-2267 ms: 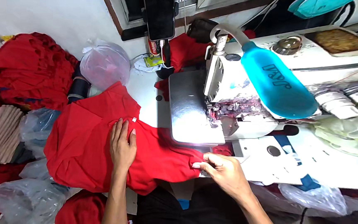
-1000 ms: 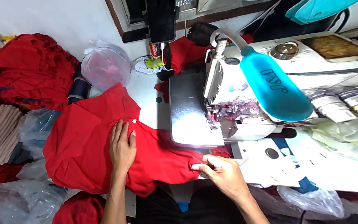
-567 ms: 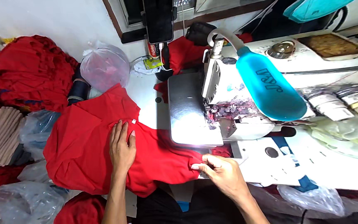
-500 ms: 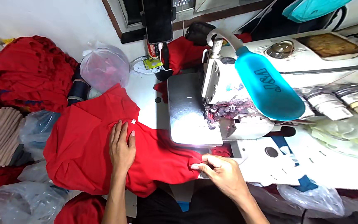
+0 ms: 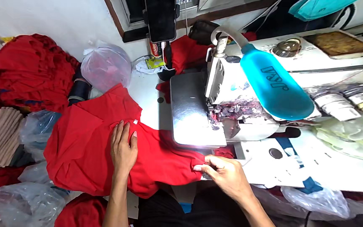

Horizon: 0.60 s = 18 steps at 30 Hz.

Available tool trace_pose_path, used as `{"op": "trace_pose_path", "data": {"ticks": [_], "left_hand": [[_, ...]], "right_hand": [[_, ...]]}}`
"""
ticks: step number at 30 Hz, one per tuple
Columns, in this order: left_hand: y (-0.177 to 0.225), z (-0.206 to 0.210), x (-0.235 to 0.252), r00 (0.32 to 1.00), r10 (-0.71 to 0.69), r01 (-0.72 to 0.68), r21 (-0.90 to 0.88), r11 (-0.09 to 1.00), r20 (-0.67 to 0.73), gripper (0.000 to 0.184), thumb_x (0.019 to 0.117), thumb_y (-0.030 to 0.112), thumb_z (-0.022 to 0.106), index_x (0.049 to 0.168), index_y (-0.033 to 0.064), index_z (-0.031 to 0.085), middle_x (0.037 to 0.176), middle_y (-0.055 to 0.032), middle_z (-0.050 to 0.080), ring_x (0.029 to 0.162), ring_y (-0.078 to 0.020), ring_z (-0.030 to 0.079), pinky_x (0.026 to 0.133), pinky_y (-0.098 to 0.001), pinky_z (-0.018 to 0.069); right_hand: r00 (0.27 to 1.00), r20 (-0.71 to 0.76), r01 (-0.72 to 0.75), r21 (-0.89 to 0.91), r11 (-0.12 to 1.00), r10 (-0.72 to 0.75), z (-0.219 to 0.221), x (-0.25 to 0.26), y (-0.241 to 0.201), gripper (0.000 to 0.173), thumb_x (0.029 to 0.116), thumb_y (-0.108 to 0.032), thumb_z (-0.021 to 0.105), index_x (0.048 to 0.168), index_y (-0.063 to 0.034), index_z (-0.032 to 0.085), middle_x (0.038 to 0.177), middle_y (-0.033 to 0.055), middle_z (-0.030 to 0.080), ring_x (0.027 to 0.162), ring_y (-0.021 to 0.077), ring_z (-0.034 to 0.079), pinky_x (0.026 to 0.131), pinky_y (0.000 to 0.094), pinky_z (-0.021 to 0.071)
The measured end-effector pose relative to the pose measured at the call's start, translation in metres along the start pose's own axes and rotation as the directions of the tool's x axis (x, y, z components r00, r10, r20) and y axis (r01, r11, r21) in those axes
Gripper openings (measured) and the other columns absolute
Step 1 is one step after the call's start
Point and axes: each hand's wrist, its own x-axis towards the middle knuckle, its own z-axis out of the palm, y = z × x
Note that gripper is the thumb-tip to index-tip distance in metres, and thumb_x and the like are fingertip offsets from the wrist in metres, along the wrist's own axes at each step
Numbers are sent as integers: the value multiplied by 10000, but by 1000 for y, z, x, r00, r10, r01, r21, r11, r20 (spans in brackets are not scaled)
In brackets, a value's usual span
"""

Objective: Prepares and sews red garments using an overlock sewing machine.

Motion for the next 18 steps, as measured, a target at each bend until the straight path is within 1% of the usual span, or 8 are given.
{"op": "trace_pose_path", "data": {"ticks": [8,11,16,18], "left_hand": [[0,1,0,1000,0,0,-6,1000,-5,489,1038,397,483,1411,115,627,1564,-82,493,1487,-295,401,1210,-528,318],[0,0,0,1000,1,-1,-5,1000,-8,489,1037,393,480,1409,113,628,1561,-84,496,1487,-304,400,1209,-531,317],[0,0,1,1000,-7,7,-3,1000,8,484,1040,401,480,1418,133,622,1570,-64,487,1499,-292,380,1210,-532,316],[0,0,1,1000,-2,2,-5,1000,5,483,1039,397,483,1410,123,628,1561,-75,496,1495,-299,387,1209,-533,317]], "right_hand": [[1000,4,-4,2,1000,4,-1,0,-1,435,907,-535,637,729,-141,683,582,-52,586,538,26,543,510,237,440],[1000,10,-11,1,1000,11,-1,0,-1,443,917,-539,630,732,-140,682,592,-49,593,544,33,554,516,242,450],[1000,-3,-1,9,1000,1,0,0,1,456,915,-546,635,729,-133,682,577,-47,581,529,37,542,503,247,443],[1000,-2,1,9,1000,-1,1,0,1,452,920,-540,633,728,-134,679,576,-49,578,530,33,541,503,243,441]]}}
